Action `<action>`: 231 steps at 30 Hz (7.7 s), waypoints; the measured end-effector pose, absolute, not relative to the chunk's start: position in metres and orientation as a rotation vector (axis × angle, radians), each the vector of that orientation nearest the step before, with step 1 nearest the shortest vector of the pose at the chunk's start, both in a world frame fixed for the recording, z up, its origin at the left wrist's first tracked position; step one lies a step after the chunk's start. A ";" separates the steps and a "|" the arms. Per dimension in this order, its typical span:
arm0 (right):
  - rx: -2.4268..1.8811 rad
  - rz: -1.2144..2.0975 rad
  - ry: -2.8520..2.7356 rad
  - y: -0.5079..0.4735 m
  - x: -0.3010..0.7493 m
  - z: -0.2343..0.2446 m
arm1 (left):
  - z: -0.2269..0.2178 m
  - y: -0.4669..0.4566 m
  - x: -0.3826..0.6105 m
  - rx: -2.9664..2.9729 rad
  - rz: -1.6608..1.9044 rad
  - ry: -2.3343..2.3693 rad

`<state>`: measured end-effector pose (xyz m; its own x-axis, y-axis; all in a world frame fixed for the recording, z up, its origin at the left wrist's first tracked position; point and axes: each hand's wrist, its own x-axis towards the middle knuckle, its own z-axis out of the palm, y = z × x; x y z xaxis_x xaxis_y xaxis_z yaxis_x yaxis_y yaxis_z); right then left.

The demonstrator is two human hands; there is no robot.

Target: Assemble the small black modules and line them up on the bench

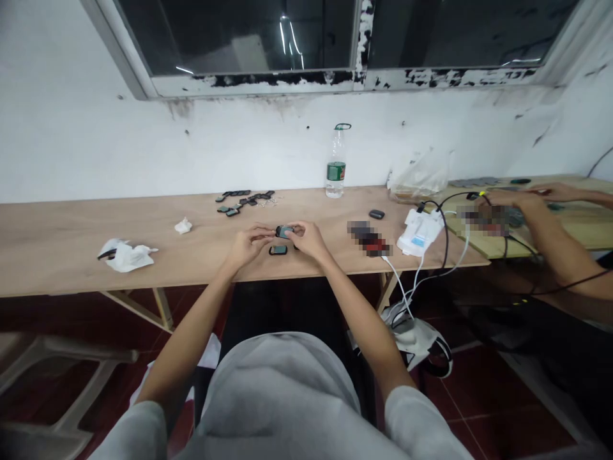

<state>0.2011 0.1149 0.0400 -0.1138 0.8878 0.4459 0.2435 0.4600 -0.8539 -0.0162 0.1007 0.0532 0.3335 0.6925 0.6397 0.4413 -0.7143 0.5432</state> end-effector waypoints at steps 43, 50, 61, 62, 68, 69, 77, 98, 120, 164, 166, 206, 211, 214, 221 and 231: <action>-0.793 1.101 -1.594 0.105 0.210 0.046 | 0.061 0.085 -0.004 2.393 1.470 0.986; -0.797 1.152 -1.558 0.100 0.202 0.050 | 0.068 0.088 -0.017 2.628 1.312 0.821; -0.909 0.818 -1.720 0.100 0.207 0.052 | 0.057 0.094 -0.011 2.519 1.197 0.991; -0.932 0.752 -1.743 0.100 0.208 0.052 | 0.053 0.096 -0.008 2.476 1.204 0.993; -1.046 0.535 -1.827 0.101 0.208 0.053 | 0.028 0.105 0.005 2.253 1.325 1.077; -1.055 0.526 -1.836 0.100 0.207 0.054 | 0.026 0.106 0.005 2.238 1.333 1.091; -1.045 0.490 -1.880 0.098 0.205 0.056 | 0.025 0.108 0.000 2.259 1.283 1.111; -0.871 1.040 -1.743 0.104 0.218 0.054 | 0.042 0.096 -0.004 2.089 1.159 0.989; -0.959 0.778 -1.878 0.099 0.218 0.057 | 0.046 0.093 0.007 2.036 1.152 1.079; -1.022 0.607 -1.860 0.085 0.216 0.071 | 0.018 0.102 0.022 1.999 1.318 1.115; -1.019 0.603 -1.856 0.087 0.215 0.070 | 0.020 0.102 0.022 1.978 1.316 1.128; -0.819 0.918 -1.633 0.096 0.220 0.065 | 0.059 0.102 -0.024 2.104 1.194 1.446; -0.829 0.912 -1.671 0.094 0.219 0.067 | 0.052 0.113 -0.057 2.193 0.921 1.713; -0.853 0.914 -1.692 0.093 0.218 0.066 | 0.045 0.114 -0.066 2.211 0.788 1.806; -0.843 0.919 -1.726 0.097 0.216 0.060 | 0.041 0.113 -0.061 2.292 0.718 1.756; -0.805 0.952 -1.711 0.095 0.212 0.061 | 0.065 0.099 -0.043 2.315 0.904 1.476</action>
<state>0.2116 0.0950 0.0607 -0.2997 0.8512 0.4308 0.0831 0.4731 -0.8771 -0.0428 0.0986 0.0655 0.2939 0.8828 0.3664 0.7273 -0.4552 0.5136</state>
